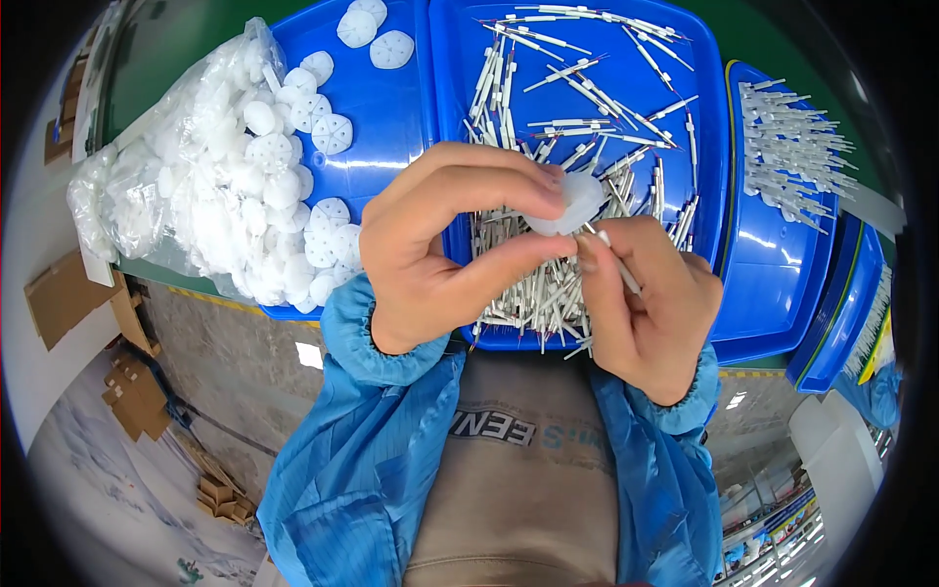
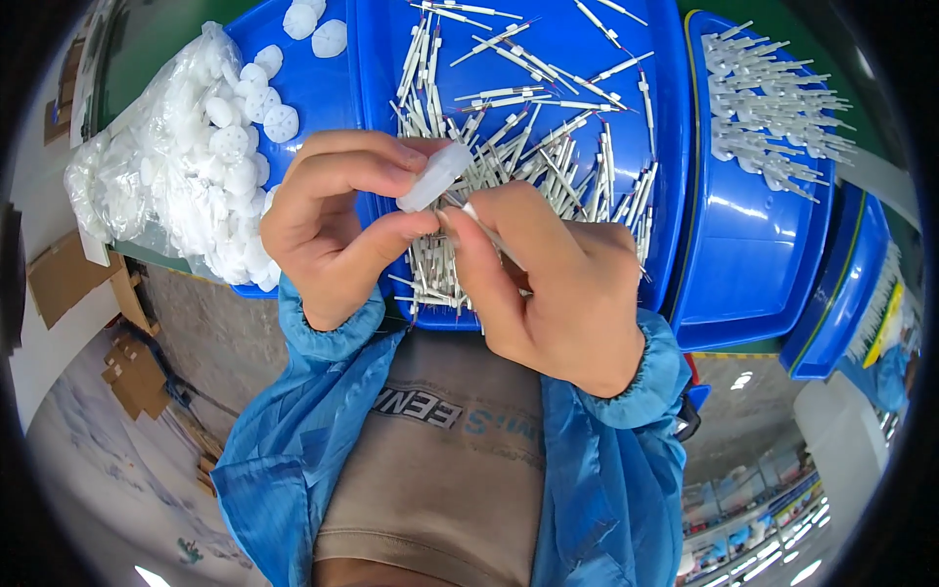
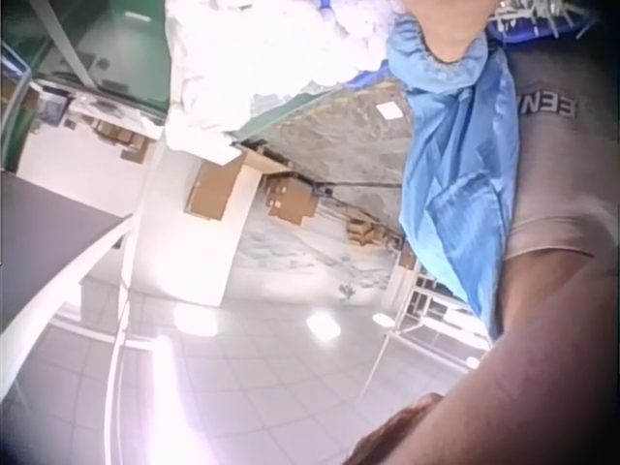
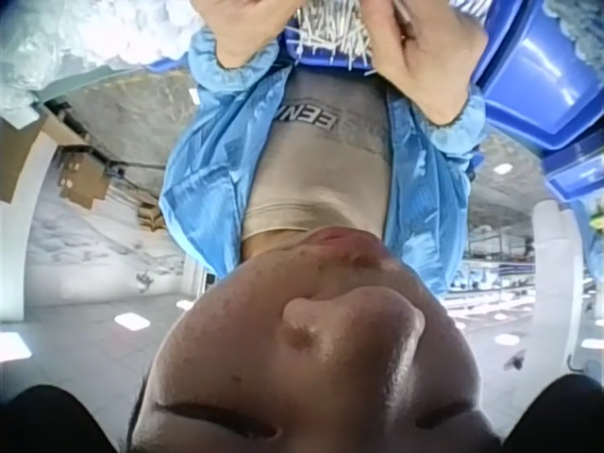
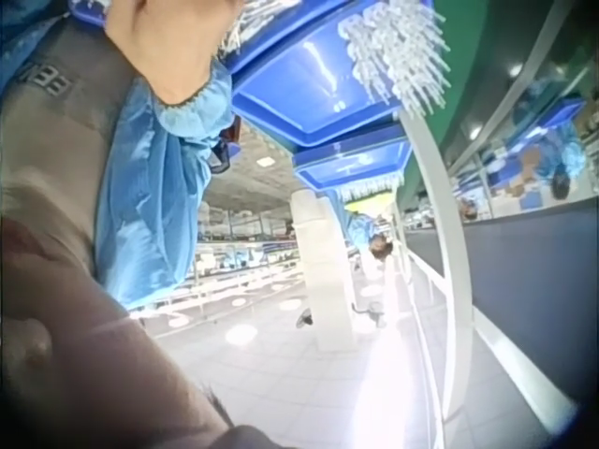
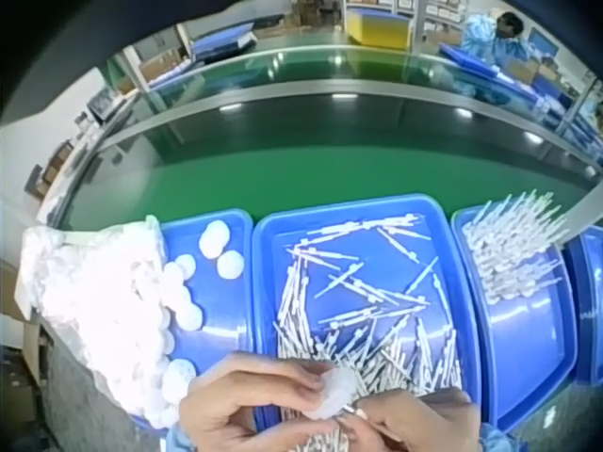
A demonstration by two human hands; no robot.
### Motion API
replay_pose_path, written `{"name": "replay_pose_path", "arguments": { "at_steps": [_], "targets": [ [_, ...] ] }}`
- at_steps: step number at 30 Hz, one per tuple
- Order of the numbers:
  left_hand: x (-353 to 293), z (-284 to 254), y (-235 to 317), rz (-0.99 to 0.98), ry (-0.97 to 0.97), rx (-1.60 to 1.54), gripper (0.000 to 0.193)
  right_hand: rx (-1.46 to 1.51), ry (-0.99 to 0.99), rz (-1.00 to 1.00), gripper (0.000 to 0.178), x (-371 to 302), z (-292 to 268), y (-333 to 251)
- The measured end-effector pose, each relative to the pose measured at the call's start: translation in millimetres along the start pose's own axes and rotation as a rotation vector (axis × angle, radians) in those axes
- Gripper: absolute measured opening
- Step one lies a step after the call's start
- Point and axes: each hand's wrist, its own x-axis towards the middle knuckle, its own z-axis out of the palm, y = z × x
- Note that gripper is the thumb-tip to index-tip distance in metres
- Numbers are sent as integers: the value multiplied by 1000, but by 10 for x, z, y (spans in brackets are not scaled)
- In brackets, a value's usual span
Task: The person assembles small white plastic components by hand, inserting metal pins into a circular plastic base.
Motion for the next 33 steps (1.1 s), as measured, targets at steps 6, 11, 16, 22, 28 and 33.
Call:
{"name": "replay_pose_path", "arguments": {
  "at_steps": [6,11,16,22,28,33],
  "targets": [
    [-30,50,59,-92,63,-272,34,138,-73,-69,13,19,26,57],
    [-64,44,1,-12,81,-278,38,508,-255,111,9,56,-10,82],
    [-56,19,33,-55,56,-319,39,511,-250,102,10,43,13,86],
    [-28,-29,43,50,100,-78,34,351,-156,34,15,18,101,46],
    [6,-107,121,128,-47,29,29,-10,82,-419,27,-24,208,132],
    [68,-198,122,334,-242,81,42,148,-5,-504,30,9,208,364]
  ]
}}
